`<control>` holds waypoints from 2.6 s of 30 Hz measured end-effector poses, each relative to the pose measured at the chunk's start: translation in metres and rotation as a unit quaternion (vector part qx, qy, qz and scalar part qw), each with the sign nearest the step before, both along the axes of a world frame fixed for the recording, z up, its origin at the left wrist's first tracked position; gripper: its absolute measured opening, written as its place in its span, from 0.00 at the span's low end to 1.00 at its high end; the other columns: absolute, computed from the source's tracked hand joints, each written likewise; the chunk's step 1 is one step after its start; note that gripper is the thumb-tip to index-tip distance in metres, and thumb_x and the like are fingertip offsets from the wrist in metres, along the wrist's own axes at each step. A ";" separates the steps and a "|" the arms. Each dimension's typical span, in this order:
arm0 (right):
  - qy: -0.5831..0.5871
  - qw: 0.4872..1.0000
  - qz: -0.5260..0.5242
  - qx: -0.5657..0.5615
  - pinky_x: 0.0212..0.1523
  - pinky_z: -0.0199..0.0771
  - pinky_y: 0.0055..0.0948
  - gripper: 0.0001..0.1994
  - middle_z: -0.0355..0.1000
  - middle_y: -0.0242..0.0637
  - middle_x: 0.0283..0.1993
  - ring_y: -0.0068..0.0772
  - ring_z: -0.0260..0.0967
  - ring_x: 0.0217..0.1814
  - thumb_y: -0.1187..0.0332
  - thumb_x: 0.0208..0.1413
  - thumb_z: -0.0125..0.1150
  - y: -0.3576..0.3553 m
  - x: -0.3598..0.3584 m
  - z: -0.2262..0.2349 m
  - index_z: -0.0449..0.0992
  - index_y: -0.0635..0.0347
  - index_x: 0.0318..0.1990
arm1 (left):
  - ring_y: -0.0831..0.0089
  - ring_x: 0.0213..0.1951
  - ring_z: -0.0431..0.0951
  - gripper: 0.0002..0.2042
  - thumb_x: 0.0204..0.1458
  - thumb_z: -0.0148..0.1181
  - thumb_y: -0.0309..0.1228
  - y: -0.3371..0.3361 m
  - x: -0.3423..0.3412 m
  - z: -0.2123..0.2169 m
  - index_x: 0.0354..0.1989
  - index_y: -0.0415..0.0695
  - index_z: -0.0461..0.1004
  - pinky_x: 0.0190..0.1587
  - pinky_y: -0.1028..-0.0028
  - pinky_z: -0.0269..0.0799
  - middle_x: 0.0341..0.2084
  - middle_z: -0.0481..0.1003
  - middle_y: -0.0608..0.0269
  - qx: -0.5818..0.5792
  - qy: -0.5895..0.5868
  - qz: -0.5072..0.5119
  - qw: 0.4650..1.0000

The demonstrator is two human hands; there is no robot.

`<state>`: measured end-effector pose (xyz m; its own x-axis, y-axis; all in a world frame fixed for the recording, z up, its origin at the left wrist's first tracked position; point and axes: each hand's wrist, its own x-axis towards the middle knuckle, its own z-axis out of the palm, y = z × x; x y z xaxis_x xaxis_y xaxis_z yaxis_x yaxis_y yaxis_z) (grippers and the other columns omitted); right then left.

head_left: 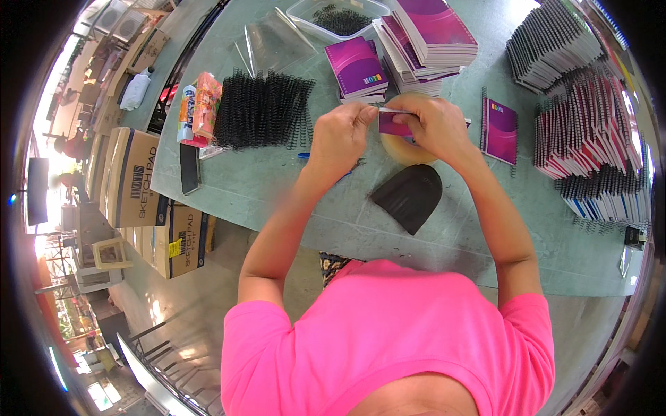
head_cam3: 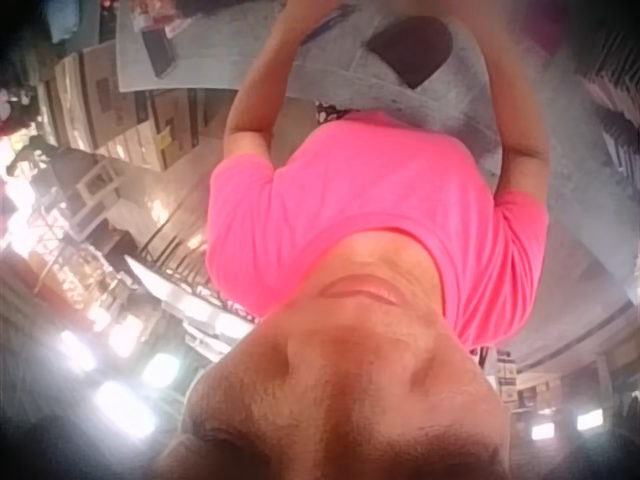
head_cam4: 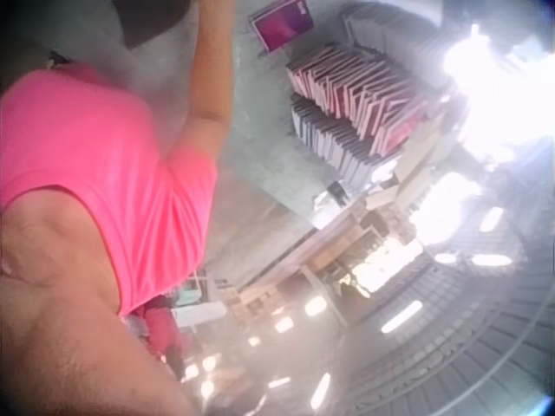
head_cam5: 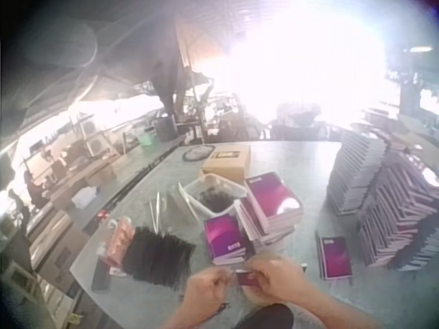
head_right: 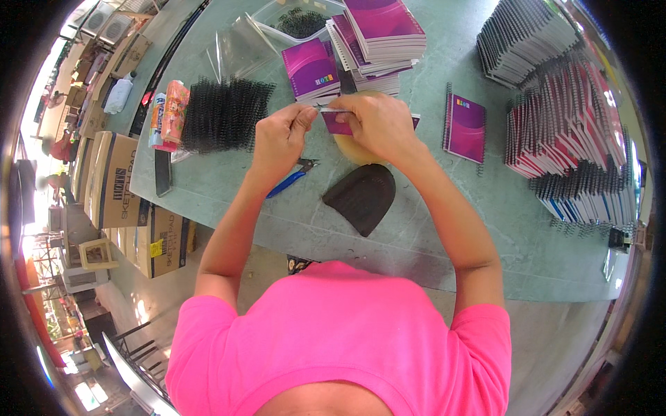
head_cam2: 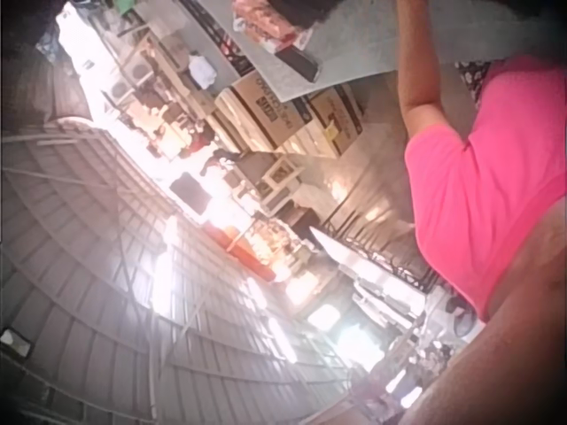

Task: The person binds small purple notebooks by inserting a wire spiral into the pre-punched holes of each notebook by hand.

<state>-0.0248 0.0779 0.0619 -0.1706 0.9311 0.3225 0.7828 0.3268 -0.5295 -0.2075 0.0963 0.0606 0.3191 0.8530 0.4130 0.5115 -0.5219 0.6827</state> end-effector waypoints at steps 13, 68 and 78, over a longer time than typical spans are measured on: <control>-0.002 1.000 -0.014 -0.009 0.30 0.69 0.34 0.09 0.74 0.36 0.28 0.40 0.72 0.29 0.66 0.47 0.60 -0.002 -0.002 0.003 0.78 0.48 0.38 | 0.72 0.23 0.73 0.08 0.48 0.60 0.28 -0.006 -0.001 -0.005 0.35 0.37 0.76 0.27 0.75 0.67 0.25 0.75 0.55 0.004 -0.040 0.010 0.999; 0.517 0.844 0.029 -0.141 0.40 0.69 0.19 0.11 0.75 0.32 0.37 0.18 0.69 0.38 0.74 0.47 0.64 -0.028 0.052 -0.048 0.77 0.64 0.40 | 0.66 0.31 0.74 0.13 0.41 0.63 0.25 -0.001 0.022 0.029 0.38 0.45 0.76 0.34 0.73 0.69 0.29 0.72 0.59 0.223 0.091 -0.052 0.969; 0.567 0.804 0.013 -0.179 0.44 0.68 0.19 0.13 0.75 0.31 0.38 0.19 0.69 0.38 0.77 0.48 0.61 -0.029 0.048 -0.046 0.75 0.66 0.43 | 0.67 0.30 0.72 0.13 0.40 0.63 0.24 -0.008 0.039 0.024 0.38 0.49 0.77 0.34 0.72 0.69 0.29 0.69 0.61 0.144 0.061 -0.063 0.986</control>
<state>0.0233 0.0485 0.0157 0.0227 0.9997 -0.0025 -0.2736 0.0039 -0.9618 -0.1683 0.0880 0.0842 0.4775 0.6563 0.5841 0.4984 -0.7499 0.4351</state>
